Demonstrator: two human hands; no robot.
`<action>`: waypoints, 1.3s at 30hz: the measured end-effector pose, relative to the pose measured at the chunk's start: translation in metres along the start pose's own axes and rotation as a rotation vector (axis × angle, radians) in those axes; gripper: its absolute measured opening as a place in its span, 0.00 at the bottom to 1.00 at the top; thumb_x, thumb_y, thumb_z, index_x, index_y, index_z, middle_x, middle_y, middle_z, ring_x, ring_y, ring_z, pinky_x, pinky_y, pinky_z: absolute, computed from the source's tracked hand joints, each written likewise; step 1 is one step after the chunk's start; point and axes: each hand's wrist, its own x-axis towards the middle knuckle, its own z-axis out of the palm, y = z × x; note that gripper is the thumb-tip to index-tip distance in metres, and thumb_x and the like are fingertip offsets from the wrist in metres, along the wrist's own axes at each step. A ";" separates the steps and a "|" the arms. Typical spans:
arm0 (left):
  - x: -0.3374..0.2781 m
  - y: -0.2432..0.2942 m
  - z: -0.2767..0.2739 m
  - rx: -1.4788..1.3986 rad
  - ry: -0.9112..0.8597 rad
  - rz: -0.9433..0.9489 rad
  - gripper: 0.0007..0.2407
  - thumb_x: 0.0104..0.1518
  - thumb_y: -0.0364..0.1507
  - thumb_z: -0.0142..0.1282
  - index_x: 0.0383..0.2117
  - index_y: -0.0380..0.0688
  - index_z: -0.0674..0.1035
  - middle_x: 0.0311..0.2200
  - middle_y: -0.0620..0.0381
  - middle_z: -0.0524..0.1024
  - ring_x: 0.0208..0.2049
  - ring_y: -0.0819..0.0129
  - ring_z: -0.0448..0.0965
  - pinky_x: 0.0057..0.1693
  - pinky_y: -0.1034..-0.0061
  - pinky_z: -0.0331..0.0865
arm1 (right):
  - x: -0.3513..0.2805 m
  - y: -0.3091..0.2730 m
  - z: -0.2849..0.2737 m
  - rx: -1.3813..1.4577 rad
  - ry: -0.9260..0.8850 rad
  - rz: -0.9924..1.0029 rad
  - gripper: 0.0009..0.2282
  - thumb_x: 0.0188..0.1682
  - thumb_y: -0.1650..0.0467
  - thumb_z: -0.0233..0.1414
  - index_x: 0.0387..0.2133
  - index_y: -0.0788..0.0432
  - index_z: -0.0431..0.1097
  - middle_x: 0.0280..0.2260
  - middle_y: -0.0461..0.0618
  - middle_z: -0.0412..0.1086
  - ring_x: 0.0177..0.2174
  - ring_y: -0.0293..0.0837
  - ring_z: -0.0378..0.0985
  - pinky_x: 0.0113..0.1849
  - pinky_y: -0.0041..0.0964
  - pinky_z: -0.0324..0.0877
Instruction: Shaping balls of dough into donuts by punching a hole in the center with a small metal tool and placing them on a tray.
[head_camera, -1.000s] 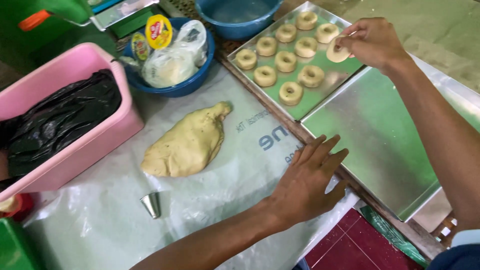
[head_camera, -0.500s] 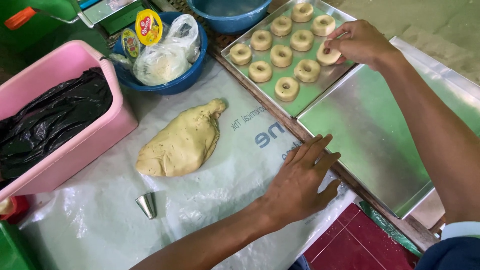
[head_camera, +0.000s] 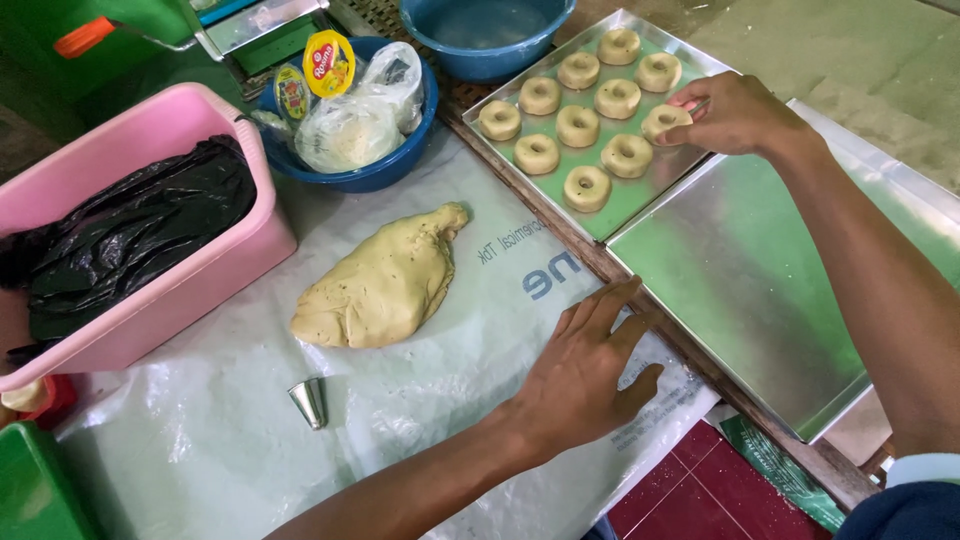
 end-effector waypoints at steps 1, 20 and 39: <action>-0.001 0.001 -0.002 0.002 0.004 0.000 0.20 0.53 0.28 0.60 0.52 0.32 0.73 0.62 0.35 0.63 0.67 0.44 0.61 0.66 0.56 0.57 | 0.000 0.001 0.000 -0.001 0.002 -0.003 0.28 0.41 0.62 0.65 0.55 0.59 0.72 0.41 0.62 0.76 0.39 0.57 0.79 0.42 0.51 0.71; -0.127 0.006 -0.091 -0.016 0.061 -0.177 0.16 0.55 0.32 0.54 0.48 0.35 0.79 0.56 0.40 0.73 0.54 0.46 0.75 0.59 0.61 0.67 | 0.092 0.070 0.035 0.332 0.329 -0.574 0.07 0.73 0.82 0.54 0.45 0.78 0.66 0.38 0.69 0.70 0.33 0.55 0.74 0.36 0.39 0.70; -0.321 -0.033 -0.155 0.445 0.465 -0.427 0.08 0.57 0.27 0.57 0.40 0.42 0.83 0.46 0.50 0.82 0.49 0.60 0.80 0.59 0.65 0.71 | -0.175 -0.384 0.071 -0.316 -0.211 -0.973 0.10 0.47 0.61 0.55 0.24 0.52 0.78 0.27 0.38 0.79 0.20 0.39 0.76 0.26 0.36 0.71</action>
